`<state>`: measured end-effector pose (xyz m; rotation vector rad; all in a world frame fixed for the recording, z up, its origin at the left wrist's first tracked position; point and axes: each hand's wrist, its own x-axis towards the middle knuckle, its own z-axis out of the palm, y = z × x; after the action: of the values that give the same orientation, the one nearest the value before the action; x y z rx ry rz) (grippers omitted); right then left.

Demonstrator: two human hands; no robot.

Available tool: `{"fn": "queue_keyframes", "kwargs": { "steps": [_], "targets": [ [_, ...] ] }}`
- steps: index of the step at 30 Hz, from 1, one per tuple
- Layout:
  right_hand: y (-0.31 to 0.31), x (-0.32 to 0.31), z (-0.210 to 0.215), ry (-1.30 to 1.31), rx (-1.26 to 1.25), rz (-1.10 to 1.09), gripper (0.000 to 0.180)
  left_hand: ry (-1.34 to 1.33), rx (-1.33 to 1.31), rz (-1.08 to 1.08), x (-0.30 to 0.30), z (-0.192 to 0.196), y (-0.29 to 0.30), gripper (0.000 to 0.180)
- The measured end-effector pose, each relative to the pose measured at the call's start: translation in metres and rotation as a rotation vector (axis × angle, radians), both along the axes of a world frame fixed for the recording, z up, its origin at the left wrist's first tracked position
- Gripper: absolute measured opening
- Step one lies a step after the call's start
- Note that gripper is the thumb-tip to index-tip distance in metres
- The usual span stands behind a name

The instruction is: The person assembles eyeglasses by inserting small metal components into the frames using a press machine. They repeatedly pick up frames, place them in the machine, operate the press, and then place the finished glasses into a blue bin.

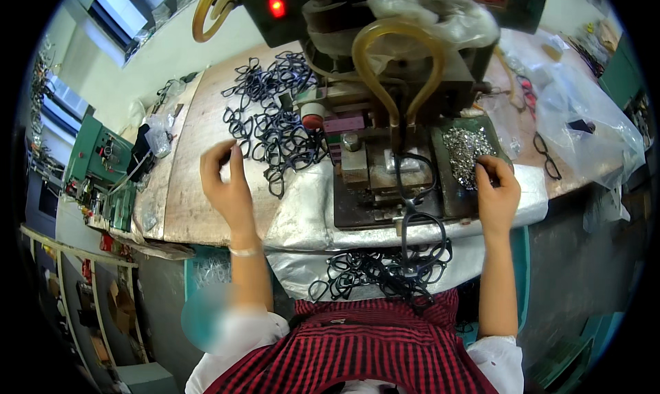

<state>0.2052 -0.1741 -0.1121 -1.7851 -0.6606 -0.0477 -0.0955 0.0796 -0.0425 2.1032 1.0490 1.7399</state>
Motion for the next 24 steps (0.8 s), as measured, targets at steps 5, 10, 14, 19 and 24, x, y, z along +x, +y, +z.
{"fn": "queue_keyframes", "kwargs": {
  "steps": [5,10,14,19,24],
  "targets": [
    [0.028,-0.009,0.023,0.041,0.02,0.085,0.015,0.912,-0.347,0.317,0.0,-0.056,0.078,0.045],
    [0.008,-0.02,0.01,-0.174,0.015,-0.09,0.012,0.355,-0.51,0.045,-0.024,-0.106,0.092,0.022],
    [-0.043,-0.015,-0.002,-0.133,-0.054,-0.219,0.014,-0.245,-0.65,-0.388,-0.036,-0.08,0.077,0.015],
    [-0.012,-0.036,0.062,0.112,0.061,0.206,0.015,-0.073,-0.496,-0.538,-0.035,-0.085,0.09,0.011],
    [0.051,-0.042,0.097,0.131,0.163,0.432,0.031,-0.291,-0.455,-0.511,0.012,-0.051,0.05,0.01]
  ]
}}
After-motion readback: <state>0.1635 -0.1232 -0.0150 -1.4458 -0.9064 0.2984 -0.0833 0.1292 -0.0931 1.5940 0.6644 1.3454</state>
